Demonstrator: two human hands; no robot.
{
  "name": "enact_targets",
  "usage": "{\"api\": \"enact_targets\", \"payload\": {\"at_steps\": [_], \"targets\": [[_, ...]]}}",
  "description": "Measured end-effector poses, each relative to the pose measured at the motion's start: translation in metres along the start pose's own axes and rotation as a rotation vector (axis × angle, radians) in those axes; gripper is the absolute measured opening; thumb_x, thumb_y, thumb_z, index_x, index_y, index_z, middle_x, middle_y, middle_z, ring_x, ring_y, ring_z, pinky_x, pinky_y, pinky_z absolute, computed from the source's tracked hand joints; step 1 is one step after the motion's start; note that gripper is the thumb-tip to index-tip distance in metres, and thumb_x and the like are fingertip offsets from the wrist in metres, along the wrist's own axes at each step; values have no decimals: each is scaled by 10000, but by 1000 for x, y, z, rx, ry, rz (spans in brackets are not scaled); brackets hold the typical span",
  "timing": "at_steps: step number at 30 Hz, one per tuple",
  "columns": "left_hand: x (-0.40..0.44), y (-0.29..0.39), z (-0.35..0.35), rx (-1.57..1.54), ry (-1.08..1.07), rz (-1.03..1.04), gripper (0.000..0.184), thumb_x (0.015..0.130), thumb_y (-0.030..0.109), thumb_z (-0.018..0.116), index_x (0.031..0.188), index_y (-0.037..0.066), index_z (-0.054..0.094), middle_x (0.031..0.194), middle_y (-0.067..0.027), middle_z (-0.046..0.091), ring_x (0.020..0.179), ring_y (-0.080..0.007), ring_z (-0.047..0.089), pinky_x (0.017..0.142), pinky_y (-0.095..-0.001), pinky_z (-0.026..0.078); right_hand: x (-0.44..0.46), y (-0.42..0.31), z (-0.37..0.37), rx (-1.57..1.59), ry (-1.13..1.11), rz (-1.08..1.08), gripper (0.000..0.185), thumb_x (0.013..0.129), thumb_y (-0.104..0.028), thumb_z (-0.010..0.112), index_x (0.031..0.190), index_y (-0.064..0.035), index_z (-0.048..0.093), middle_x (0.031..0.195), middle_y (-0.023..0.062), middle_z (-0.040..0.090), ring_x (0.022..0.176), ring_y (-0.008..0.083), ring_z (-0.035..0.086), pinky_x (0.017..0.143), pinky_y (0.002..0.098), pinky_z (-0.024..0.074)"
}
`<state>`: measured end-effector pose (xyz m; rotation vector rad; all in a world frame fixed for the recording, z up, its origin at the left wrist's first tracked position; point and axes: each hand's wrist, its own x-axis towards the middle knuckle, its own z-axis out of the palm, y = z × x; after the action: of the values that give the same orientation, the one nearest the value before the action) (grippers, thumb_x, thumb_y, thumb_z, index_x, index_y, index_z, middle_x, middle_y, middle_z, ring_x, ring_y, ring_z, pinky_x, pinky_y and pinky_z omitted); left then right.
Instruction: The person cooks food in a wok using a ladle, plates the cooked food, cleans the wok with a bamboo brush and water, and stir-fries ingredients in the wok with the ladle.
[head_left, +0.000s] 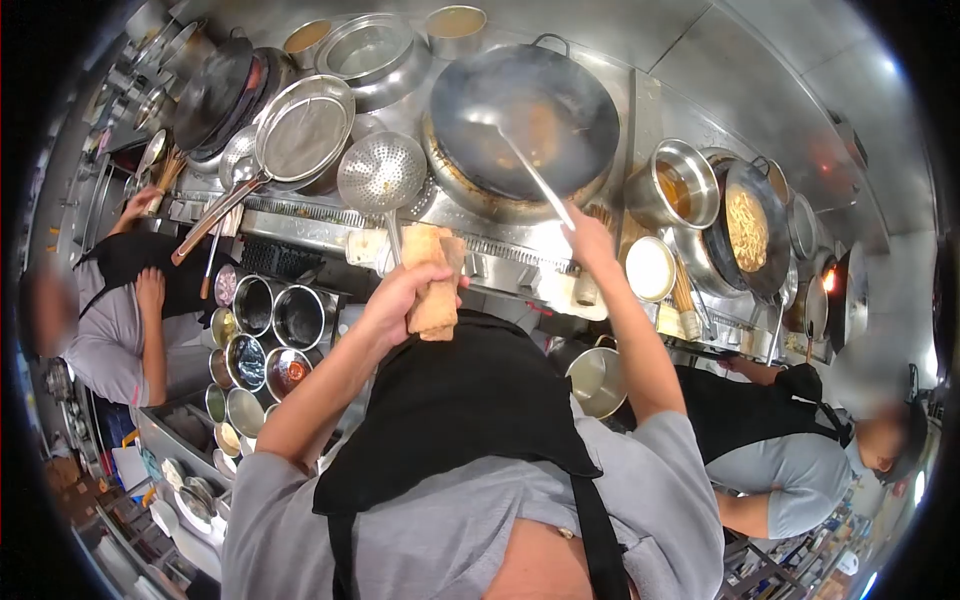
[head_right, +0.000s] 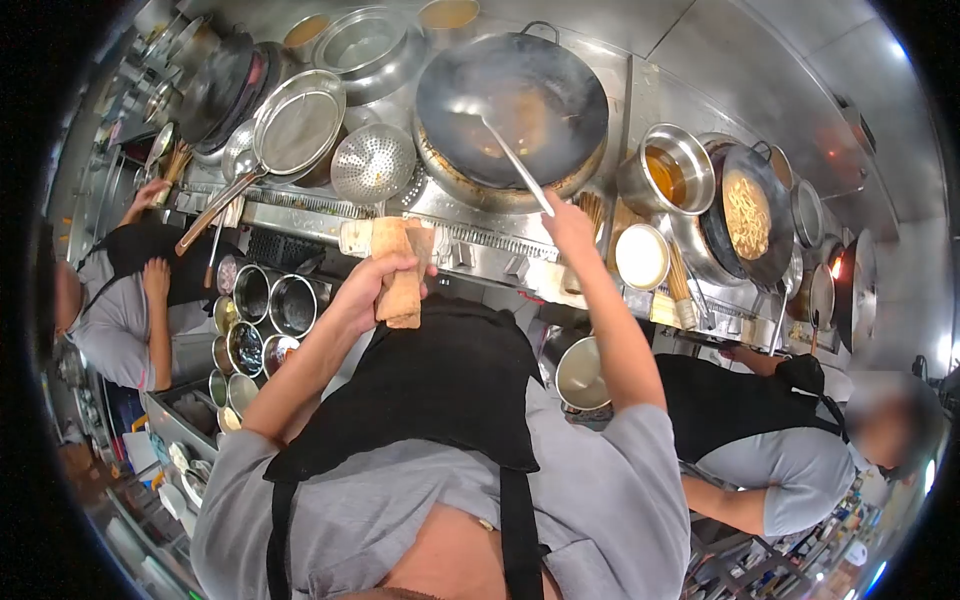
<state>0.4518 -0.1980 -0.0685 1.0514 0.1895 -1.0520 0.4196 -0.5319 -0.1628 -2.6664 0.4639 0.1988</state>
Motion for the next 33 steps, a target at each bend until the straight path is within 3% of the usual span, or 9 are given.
{"api": "enact_targets", "payload": {"at_steps": [6,9,12,15,22,26,28,31,33], "targets": [[72,-24,-30,-128,127,-36,372,934,360,572,1148,59,526,963,-118,646,797,-213,645,683,-355,554,-63,38,-43,65,34,-75,526,852,-215,602,1343,-91,461,871,205,664,824,346,645,737,420,500],[131,-21,-23,-120,122,-104,455,958,496,486,1162,91,516,999,-103,636,854,-224,642,742,-397,548,-123,2,-91,618,-180,88,524,856,-208,619,1338,-52,484,802,145,645,727,219,628,680,328,495],[226,-31,-9,-222,48,-6,529,956,558,439,1185,85,504,1072,-97,636,944,-243,646,822,-429,535,-147,-14,-119,734,-240,249,460,905,-99,569,1354,-61,481,623,-4,478,429,65,433,396,247,361],[283,-26,25,-260,337,-83,336,943,376,499,1112,89,544,1028,-99,644,920,-269,645,778,-498,530,-140,1,-94,166,-196,37,525,852,-207,592,1317,-2,461,810,228,652,778,389,643,734,446,485],[226,-10,44,-308,325,-221,188,888,147,465,1026,41,537,933,-115,638,835,-289,645,697,-521,531,-126,-11,-102,144,-176,60,389,834,-213,578,1157,-3,520,921,288,637,936,444,603,830,506,456],[232,-45,1,-186,309,107,153,865,133,478,980,45,528,881,-127,624,830,-309,649,683,-533,536,-84,4,-51,115,-21,139,367,837,-230,582,1132,-16,548,961,286,636,973,450,589,845,517,446],[239,-67,-24,-205,224,76,158,846,119,486,978,39,519,896,-133,616,840,-307,651,686,-515,542,-80,19,-34,160,80,67,351,838,-200,601,1124,-3,550,880,223,666,866,394,639,801,466,477],[217,-78,-22,-288,266,-23,138,828,92,503,952,34,486,891,-145,580,756,-295,640,567,-475,558,-92,9,-53,915,-27,182,252,865,-70,605,1103,5,570,678,-13,518,531,64,467,448,246,397],[225,-66,-11,-312,221,112,128,828,90,500,943,36,478,885,-143,575,750,-293,637,555,-471,556,-84,16,-57,1066,15,209,238,869,-69,603,1097,-5,575,647,-23,499,495,56,448,412,236,364]]}}
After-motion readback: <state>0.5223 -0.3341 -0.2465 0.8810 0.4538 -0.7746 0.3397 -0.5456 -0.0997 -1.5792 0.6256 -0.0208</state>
